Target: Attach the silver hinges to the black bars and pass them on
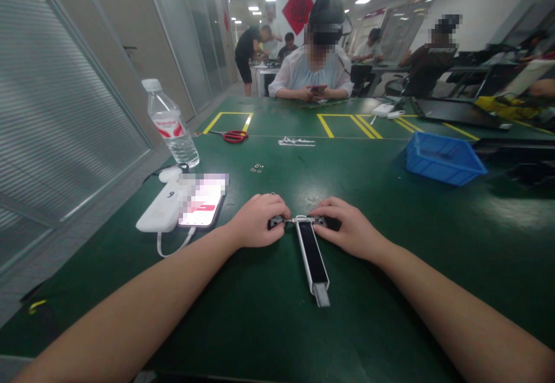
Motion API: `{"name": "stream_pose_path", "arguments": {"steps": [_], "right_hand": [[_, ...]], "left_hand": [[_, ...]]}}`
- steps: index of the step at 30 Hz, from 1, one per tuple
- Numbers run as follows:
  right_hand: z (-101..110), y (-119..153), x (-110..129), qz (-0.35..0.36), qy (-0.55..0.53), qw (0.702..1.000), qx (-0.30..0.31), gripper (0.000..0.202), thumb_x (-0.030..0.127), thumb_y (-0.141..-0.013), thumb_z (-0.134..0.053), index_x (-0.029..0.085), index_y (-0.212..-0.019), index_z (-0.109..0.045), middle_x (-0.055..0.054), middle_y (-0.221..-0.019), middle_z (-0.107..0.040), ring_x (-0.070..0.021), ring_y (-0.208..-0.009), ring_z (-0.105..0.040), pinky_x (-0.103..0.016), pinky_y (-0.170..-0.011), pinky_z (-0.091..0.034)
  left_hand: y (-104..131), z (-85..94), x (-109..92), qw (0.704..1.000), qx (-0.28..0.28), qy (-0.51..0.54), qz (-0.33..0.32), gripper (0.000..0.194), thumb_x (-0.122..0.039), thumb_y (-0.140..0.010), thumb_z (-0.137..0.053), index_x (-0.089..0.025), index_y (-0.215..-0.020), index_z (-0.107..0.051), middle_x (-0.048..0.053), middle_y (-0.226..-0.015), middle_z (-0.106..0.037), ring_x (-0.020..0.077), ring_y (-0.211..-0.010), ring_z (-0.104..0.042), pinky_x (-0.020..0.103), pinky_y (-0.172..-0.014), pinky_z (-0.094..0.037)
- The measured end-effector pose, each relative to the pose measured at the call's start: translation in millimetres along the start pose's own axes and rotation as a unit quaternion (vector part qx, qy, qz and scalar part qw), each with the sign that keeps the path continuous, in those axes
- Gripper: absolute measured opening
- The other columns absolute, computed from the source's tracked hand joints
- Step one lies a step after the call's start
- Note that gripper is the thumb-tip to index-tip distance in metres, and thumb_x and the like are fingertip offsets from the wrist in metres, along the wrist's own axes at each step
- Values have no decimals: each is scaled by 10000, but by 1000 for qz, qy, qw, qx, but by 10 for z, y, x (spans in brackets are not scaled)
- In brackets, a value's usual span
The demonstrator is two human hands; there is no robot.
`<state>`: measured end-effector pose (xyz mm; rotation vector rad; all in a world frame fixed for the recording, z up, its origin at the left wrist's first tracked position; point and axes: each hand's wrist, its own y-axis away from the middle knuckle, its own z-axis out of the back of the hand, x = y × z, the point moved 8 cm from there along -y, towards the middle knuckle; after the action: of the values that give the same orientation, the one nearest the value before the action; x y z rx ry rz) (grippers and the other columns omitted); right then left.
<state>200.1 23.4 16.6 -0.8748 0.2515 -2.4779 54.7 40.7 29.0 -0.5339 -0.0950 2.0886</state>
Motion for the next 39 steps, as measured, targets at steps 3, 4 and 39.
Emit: {"name": "stream_pose_path", "arguments": {"steps": [3,4,39], "right_hand": [[0,-2,2,0,-3,1000,3,185,241,-821,-637,202,-987,-708,-79,-970,-641,-209,-917,-612,-381,-810,-523],[0,-3,5,-1,-4,1000,4,184,239,-820,-637,197,-986,-706,-80,-967,-640,-209,-916,-611,-381,-812,-521],[-1,-8,18,5,-8,1000,4,169,224,-819,-631,198,-972,-697,-77,-953,-637,-205,-895,-608,-397,-813,-518]], "left_hand": [[-1,2,-5,1000,-1,3,-2,173,-177,-765,-506,-173,-897,-618,56,-934,-635,203,-895,-584,371,-847,-440],[-2,3,-6,1000,-2,5,-2,169,-176,-765,-509,-169,-894,-618,56,-927,-633,203,-893,-586,369,-846,-441],[19,57,-82,998,-26,42,-43,141,-129,-803,-438,-180,-866,-554,48,-933,-625,178,-909,-576,331,-815,-424]]}}
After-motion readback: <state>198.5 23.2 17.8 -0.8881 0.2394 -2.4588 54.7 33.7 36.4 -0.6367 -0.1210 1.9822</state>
